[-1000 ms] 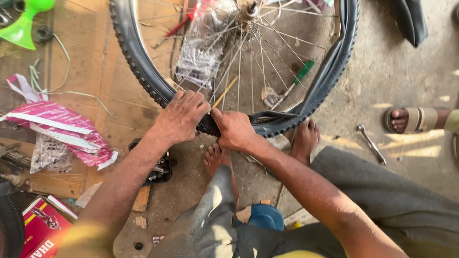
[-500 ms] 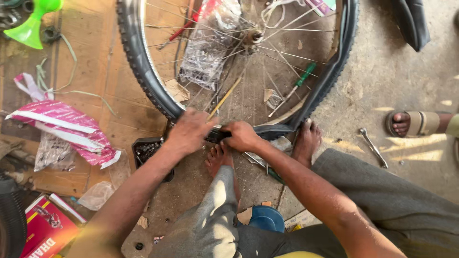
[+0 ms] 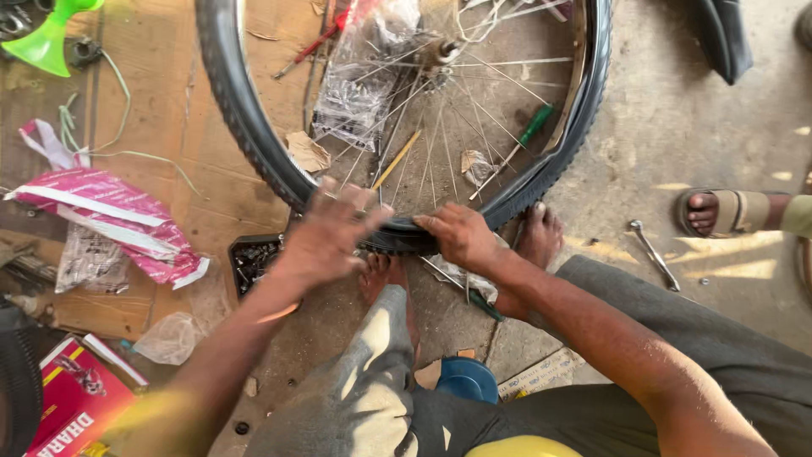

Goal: The person removes a bicycle tire from the rim using tire levers, then inserts a new inner tube into the tire and reseats the tire onto the rim. The person works on the floor in a cluttered workshop environment.

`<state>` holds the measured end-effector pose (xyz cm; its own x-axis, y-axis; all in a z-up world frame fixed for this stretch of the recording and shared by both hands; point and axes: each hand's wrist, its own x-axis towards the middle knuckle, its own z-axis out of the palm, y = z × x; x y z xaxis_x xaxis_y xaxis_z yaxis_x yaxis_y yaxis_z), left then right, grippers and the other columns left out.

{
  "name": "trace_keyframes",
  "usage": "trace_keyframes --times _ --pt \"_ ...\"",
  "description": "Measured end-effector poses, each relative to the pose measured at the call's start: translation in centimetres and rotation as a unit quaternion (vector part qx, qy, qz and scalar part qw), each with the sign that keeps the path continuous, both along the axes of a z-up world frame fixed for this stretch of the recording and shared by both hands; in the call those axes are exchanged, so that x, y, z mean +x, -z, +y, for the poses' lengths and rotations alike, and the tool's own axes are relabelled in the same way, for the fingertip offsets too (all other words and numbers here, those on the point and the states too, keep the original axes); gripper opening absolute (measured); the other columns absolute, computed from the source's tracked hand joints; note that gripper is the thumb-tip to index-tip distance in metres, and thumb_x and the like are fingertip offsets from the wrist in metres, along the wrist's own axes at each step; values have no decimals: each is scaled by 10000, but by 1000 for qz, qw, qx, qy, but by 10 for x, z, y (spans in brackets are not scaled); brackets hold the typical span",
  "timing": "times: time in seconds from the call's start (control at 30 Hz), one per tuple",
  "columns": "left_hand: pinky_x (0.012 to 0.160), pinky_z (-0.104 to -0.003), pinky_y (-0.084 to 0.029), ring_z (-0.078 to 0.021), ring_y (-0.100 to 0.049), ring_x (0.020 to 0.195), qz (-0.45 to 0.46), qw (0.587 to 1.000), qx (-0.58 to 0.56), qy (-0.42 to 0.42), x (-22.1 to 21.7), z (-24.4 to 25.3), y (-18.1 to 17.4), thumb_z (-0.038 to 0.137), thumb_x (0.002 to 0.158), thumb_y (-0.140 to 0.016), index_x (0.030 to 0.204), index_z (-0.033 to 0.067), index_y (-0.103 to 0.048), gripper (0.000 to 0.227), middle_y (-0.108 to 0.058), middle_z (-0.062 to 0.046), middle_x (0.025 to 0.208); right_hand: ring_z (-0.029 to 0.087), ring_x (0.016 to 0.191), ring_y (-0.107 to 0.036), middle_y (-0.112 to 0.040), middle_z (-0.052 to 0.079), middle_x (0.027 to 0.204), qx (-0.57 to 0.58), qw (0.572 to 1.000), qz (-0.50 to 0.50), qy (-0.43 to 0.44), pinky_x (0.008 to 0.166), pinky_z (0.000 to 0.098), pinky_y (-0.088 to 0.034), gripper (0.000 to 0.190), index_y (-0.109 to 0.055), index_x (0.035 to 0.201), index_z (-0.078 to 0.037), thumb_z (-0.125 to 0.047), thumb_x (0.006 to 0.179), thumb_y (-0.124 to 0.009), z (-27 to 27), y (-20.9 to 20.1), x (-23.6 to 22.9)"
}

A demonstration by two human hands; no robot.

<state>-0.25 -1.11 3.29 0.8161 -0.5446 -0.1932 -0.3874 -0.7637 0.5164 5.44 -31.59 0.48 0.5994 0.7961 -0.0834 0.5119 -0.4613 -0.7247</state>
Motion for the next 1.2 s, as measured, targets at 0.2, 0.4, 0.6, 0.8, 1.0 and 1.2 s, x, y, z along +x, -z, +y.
trace_keyframes --times 0.2,0.4,0.6,0.8,1.0,1.2 --pt "1193 -518 -345 -366 -469 1327 -210 972 -101 7 11 7 23 101 929 -695 1316 166 -560 415 -431 -195 1488 280 856 -638 -684 82 1034 146 989 -23 -1 705 420 -535 464 -762 1179 -133 107 787 -702 13 -7 54" --pt "1065 -468 -398 -294 -507 1207 -113 993 -15 -16 34 -3 -20 68 868 -647 1113 153 -617 261 -484 -120 1413 278 922 -643 -682 84 1052 112 992 -16 -53 767 413 -526 500 -768 1159 -191 75 737 -749 26 -21 90" --pt "1045 -538 -350 -293 -496 1184 -101 991 -64 -64 38 -22 -32 112 777 -684 1128 95 -664 352 -468 -113 1330 290 1031 -652 -668 87 1121 43 982 145 -112 868 406 -531 438 -750 1210 -116 35 798 -740 15 -33 112" --pt "977 -479 -357 -280 -509 1170 -59 998 -13 -11 54 -20 -31 68 721 -731 1024 51 -634 318 -489 -118 1290 302 1033 -662 -685 86 1106 -10 970 198 -143 868 421 -528 340 -765 1052 -72 41 746 -669 16 -42 128" --pt "884 -465 -388 -322 -490 1100 71 997 -17 15 73 -13 -29 119 563 -797 1015 27 -609 499 -474 -149 1184 200 903 -672 -733 78 956 -12 928 314 -201 792 396 -562 306 -798 1008 -72 31 753 -666 38 -28 129" --pt "818 -435 -534 -272 -591 969 280 955 77 59 89 -2 -19 63 878 -651 1217 174 -614 359 -535 -92 994 364 736 -643 -798 179 1016 -284 750 585 -117 718 534 -515 353 -772 1310 -136 -154 983 -638 45 -41 152"
